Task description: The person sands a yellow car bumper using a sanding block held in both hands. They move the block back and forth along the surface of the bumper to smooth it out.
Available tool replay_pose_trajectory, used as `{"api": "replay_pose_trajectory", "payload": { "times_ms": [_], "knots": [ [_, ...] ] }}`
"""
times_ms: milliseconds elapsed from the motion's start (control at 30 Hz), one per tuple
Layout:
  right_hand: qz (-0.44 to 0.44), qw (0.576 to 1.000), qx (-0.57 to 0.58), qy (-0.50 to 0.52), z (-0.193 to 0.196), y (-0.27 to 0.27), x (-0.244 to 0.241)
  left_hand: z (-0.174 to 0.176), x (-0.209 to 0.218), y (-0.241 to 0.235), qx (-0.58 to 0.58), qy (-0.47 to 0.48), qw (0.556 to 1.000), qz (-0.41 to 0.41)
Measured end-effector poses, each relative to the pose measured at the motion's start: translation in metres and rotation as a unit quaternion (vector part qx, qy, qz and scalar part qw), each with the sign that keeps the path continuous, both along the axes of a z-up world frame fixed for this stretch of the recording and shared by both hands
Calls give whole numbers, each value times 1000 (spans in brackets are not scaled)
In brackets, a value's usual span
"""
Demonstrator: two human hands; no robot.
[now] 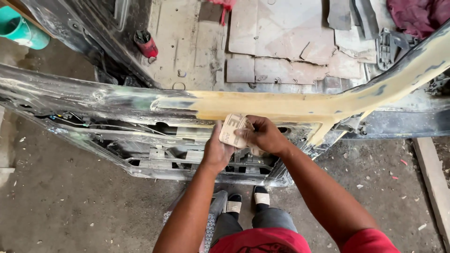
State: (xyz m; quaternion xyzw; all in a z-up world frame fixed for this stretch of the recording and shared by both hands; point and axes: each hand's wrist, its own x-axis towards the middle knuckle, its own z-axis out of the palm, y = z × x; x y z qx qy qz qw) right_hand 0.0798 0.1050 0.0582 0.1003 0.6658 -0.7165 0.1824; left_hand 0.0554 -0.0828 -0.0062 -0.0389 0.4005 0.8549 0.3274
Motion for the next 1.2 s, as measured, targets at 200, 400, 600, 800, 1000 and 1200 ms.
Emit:
{"api": "replay_pose_trajectory", "payload": {
  "times_ms": [200,400,600,800,1000,1200],
  "knots": [
    [46,966,190,171,-10,12,-7,87,-20,-15,-430,472,769,21],
    [82,874,367,306,34,7,-21,78,-58,6,-546,628,542,-115],
    [-71,768,552,318,-1,80,-31,75,-98,-8,-522,684,506,62],
    [-72,681,659,310,-27,87,-40,59,-116,17,-548,726,413,45],
    [-89,698,668,242,-34,70,-50,-14,-131,50,-461,795,371,131],
    [-120,695,631,324,-40,62,-49,26,-126,12,-512,750,413,72]
  ]
}}
